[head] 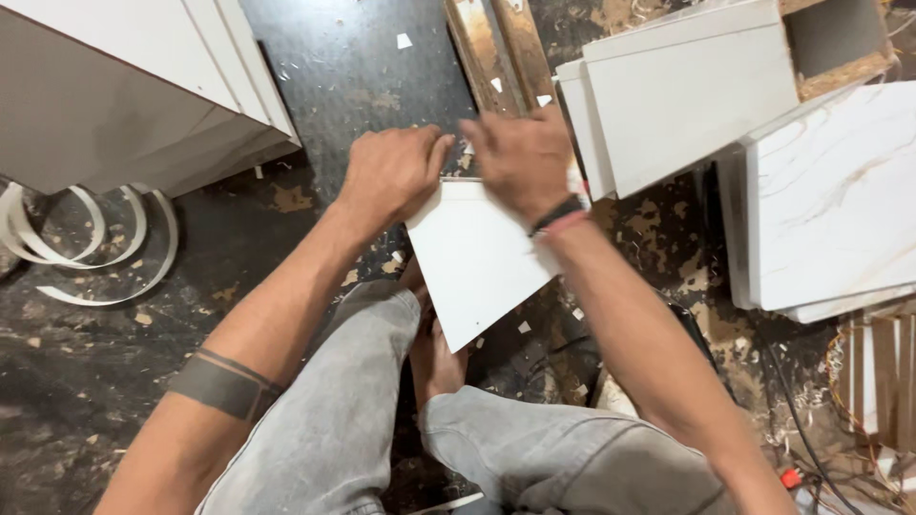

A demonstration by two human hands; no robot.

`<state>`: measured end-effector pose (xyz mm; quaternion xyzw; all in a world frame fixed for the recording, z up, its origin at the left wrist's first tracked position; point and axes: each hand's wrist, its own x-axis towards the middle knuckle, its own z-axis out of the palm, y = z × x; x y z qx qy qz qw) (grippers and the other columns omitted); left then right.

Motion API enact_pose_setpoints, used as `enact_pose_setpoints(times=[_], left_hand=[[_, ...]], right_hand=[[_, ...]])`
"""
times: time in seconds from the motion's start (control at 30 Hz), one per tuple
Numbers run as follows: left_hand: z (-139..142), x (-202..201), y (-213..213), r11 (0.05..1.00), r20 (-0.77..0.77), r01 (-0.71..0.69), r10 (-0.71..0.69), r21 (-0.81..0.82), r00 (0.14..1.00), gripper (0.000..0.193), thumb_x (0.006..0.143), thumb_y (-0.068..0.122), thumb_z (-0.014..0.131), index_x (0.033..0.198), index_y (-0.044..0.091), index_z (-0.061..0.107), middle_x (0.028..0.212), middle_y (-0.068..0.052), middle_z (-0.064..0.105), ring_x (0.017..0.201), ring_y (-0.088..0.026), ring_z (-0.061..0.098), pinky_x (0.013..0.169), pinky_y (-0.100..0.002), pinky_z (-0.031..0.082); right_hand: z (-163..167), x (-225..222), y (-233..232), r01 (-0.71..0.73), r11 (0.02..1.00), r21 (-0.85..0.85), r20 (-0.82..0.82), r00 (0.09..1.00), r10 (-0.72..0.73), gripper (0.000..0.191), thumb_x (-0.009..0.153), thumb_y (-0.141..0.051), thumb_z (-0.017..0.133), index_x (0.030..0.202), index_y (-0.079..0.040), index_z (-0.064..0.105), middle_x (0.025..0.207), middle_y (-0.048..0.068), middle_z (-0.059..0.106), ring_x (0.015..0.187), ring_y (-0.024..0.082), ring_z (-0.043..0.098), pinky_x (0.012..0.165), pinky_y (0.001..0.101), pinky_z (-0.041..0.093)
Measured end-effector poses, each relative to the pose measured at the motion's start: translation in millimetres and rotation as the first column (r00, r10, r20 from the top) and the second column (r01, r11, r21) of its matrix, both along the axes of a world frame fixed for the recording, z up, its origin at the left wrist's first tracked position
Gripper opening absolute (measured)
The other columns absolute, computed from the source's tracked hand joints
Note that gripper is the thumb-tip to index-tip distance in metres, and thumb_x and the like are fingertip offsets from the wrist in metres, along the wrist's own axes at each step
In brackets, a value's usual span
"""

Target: The person sits on the floor and applies white edge banding tape to the edges of wood panels, pressing the tape with a hand-held edge banding iron and smoothing it down by hand. They work on several panels one at a time and set finished panels aside.

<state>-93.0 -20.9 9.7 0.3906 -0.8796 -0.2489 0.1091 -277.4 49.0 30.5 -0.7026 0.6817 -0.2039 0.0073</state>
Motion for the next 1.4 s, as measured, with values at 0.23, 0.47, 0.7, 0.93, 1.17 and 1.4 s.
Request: enact_pose_setpoints(times=[0.23, 0.47, 0.7, 0.93, 1.17, 1.4], left_hand=[[13, -2, 2, 1.0, -0.023, 0.029, -0.029, 0.008, 0.999, 0.045, 0.106, 0.039, 0.045, 0.085, 0.01, 0.072, 0.072, -0.015, 0.071, 0.065, -0.036, 0.069, 0.062, -0.051, 0.051], [12, -2, 0, 0.999, -0.02, 0.041, -0.041, 0.017, 0.999, 0.047, 0.105, 0.04, 0.044, 0.083, 0.011, 0.074, 0.071, -0.015, 0.071, 0.066, -0.036, 0.069, 0.062, -0.05, 0.053], [10, -3, 0, 0.997, 0.018, 0.039, -0.04, 0.074, 0.999, 0.048, 0.106, 0.04, 0.043, 0.084, 0.012, 0.074, 0.072, -0.015, 0.072, 0.065, -0.035, 0.07, 0.062, -0.05, 0.053], [8, -4, 1, 0.998, 0.011, 0.032, -0.032, 0.055, 0.999, 0.046, 0.105, 0.04, 0.045, 0.086, 0.011, 0.076, 0.074, -0.015, 0.073, 0.068, -0.035, 0.071, 0.064, -0.05, 0.054], [5, -3, 2, 0.999, -0.031, 0.035, -0.035, 0.02, 0.999, 0.046, 0.104, 0.04, 0.046, 0.085, 0.011, 0.076, 0.078, -0.015, 0.074, 0.074, -0.036, 0.071, 0.068, -0.051, 0.055], [4, -3, 3, 0.999, -0.035, 0.042, -0.042, 0.017, 0.999, 0.045, 0.104, 0.039, 0.046, 0.087, 0.011, 0.078, 0.08, -0.014, 0.075, 0.075, -0.036, 0.072, 0.069, -0.051, 0.055]], right_hand=[[2, -48, 5, 0.159, 0.929, 0.334, 0.721, 0.592, -0.361, 0.057, 0.107, -0.057, 0.048, 0.073, -0.012, 0.059, 0.06, -0.003, 0.048, 0.056, 0.011, 0.044, 0.053, 0.0324, 0.037], [-14, -74, 20, 0.078, 0.861, 0.502, 0.865, -0.028, -0.501, 0.05, 0.104, -0.054, 0.039, 0.088, -0.013, 0.062, 0.071, -0.001, 0.056, 0.064, 0.013, 0.054, 0.061, 0.0262, 0.048], [-13, -82, 92, 0.219, 0.795, 0.565, 0.745, 0.279, -0.606, 0.025, 0.097, -0.032, 0.064, 0.109, -0.011, 0.068, 0.099, 0.002, 0.071, 0.093, 0.012, 0.066, 0.082, 0.0295, 0.057], [-13, -92, 107, 0.16, 0.735, 0.659, 0.715, 0.171, -0.678, 0.025, 0.092, -0.026, 0.076, 0.105, -0.005, 0.072, 0.09, 0.005, 0.074, 0.076, 0.011, 0.066, 0.068, 0.0268, 0.054], [17, -72, 99, 0.365, 0.825, 0.432, 0.485, 0.677, -0.554, 0.019, 0.092, -0.023, 0.078, 0.095, -0.004, 0.073, 0.083, 0.007, 0.074, 0.073, 0.015, 0.069, 0.068, 0.03, 0.055], [31, -44, 104, 0.325, 0.929, 0.178, -0.063, 0.946, -0.318, 0.017, 0.095, -0.023, 0.078, 0.091, -0.007, 0.072, 0.083, 0.007, 0.074, 0.073, 0.021, 0.07, 0.067, 0.038, 0.056]])
